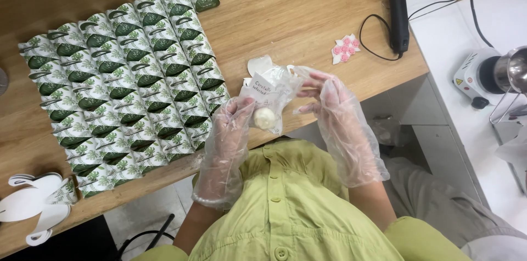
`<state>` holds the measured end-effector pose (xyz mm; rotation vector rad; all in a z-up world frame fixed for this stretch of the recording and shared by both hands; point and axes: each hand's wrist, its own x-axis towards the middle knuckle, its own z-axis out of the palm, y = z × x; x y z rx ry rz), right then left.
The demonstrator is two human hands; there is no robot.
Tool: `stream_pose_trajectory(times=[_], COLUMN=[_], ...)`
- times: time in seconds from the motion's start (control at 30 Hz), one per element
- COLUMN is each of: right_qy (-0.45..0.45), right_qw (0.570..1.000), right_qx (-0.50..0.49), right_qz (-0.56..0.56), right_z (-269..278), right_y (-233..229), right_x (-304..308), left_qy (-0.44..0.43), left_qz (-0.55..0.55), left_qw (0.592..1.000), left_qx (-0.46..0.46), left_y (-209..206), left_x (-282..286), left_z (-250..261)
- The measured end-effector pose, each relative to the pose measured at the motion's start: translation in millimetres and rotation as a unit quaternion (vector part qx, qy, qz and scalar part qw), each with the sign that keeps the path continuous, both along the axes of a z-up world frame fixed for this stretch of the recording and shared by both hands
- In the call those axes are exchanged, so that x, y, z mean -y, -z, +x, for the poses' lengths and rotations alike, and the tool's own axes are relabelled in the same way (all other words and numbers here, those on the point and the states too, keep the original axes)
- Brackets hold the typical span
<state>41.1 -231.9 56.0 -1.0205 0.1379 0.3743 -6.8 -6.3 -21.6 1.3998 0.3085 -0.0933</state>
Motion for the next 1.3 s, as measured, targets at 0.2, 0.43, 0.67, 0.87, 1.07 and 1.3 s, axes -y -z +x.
stream_pose_trajectory(times=[0.2,0.43,0.67,0.87,1.07,1.3], right_qy=[-0.173,-0.26,-0.135,-0.068,-0.077,0.014], right_qw=[0.976,0.957,0.988,0.996,0.994,0.978], right_qx=[0.105,-0.067,-0.06,-0.004,0.023,0.107], right_qz=[-0.085,-0.112,-0.047,-0.049,-0.07,-0.179], right_z=[-1.1,-5.5,8.9,6.0,2.4,-8.3], right_y=[-17.8,17.8,-13.7,-13.3,-22.4,-57.4], right_x=[-3.0,6.6,-0.9,10.1,19.0,7.6], left_qy=[0.047,-0.017,-0.054,0.067,0.165,0.048], left_qz=[0.185,0.103,0.061,0.425,-0.361,-0.06], left_qw=[0.98,0.994,0.995,0.844,0.917,0.997], left_qx=[0.053,0.033,-0.054,0.321,-0.033,-0.02], left_y=[-29.3,-30.8,-39.9,47.6,-2.9,-86.1], left_x=[-1.7,9.8,20.7,8.7,9.4,19.3], left_z=[-2.9,-5.6,-6.8,-19.7,-2.3,2.2])
